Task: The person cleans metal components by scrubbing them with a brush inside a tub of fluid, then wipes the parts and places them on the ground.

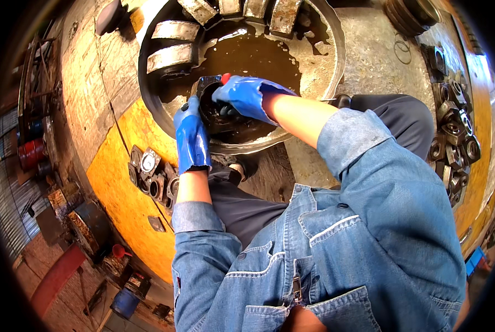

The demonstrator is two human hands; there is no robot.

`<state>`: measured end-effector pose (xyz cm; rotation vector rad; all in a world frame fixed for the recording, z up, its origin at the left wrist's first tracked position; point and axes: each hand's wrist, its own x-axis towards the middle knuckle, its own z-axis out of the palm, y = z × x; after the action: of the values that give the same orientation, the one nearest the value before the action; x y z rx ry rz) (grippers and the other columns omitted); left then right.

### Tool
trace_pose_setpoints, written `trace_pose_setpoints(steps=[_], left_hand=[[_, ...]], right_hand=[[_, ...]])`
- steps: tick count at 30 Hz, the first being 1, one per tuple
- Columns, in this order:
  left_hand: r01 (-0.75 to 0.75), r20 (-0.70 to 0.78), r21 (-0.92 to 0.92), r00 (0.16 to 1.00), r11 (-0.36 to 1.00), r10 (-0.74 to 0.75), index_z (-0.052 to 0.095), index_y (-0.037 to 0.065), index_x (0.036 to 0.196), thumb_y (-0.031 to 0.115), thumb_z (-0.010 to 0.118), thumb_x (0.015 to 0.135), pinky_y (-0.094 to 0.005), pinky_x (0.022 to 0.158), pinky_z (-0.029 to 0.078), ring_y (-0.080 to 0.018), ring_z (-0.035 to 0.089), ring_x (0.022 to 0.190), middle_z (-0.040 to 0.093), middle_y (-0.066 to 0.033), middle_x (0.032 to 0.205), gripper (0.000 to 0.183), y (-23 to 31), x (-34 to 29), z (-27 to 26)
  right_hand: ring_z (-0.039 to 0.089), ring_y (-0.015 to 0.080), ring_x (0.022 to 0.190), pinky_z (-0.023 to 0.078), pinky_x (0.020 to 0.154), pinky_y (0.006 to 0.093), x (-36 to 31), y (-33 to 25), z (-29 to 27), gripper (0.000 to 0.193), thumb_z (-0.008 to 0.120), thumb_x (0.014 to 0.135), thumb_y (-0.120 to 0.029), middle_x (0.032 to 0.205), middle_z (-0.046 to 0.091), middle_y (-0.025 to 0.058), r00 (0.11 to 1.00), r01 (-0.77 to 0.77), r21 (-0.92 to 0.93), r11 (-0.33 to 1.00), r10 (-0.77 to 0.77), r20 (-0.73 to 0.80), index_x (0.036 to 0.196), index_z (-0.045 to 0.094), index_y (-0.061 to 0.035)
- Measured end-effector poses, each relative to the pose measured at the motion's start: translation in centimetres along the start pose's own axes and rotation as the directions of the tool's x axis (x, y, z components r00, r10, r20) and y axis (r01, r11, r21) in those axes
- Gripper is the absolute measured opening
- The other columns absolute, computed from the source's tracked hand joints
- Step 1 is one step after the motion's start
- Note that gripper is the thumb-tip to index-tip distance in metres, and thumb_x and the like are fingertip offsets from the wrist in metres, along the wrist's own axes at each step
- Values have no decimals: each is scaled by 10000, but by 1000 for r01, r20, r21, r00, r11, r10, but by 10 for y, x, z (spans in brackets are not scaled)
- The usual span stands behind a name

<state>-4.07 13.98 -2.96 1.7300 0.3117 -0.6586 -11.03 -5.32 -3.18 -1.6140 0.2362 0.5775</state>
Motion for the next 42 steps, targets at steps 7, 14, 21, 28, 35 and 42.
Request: trace_pose_setpoints(steps=[7,14,21,28,35,42], left_hand=[[26,-39,105,999,994,-22,701,-80,1218,375,625,1025,-382,775,606,-277,737,884,762,-183,1072,500,-2,9,1],[67,-74,6,995,998,-67,691,-74,1238,372,627,1027,-427,789,627,-297,753,899,763,-193,1087,498,-14,22,-6],[60,-49,-21,997,998,-61,704,-82,1201,340,613,1039,-399,772,613,-281,746,883,766,-184,1079,461,-7,15,1],[15,-2,-89,1000,996,-16,734,-61,1076,271,664,1014,-353,666,562,-225,700,733,753,-126,920,345,-3,5,2],[9,-38,-3,999,1000,-9,748,-45,1075,281,659,1007,-331,689,529,-192,666,768,745,-100,928,344,10,-9,10],[-21,-35,119,999,993,26,749,-62,1067,334,675,987,-323,722,520,-173,655,800,751,-99,939,411,-8,14,-4]], right_hand=[[755,298,901,653,779,354,52,56,40,380,688,1000,-183,1123,743,215,944,104,978,-179,329,-40,1325,587,-12],[715,329,1111,599,920,392,-39,-7,12,430,642,1026,-280,1199,739,174,928,93,-463,881,-245,-280,1436,576,-165],[713,346,880,544,798,432,-11,-51,3,268,640,897,-217,1023,747,221,997,-61,-403,913,36,-68,1090,736,-58],[745,362,844,589,745,447,28,14,21,256,616,929,-221,899,760,185,829,431,-893,-128,-334,448,977,771,-24],[744,377,874,598,769,476,26,-18,9,332,593,960,-309,898,756,192,759,592,-799,106,-408,508,1008,734,-12],[734,345,1037,575,905,462,36,-25,26,287,581,963,-318,1121,764,137,997,73,-867,493,-65,47,1103,775,-159]])
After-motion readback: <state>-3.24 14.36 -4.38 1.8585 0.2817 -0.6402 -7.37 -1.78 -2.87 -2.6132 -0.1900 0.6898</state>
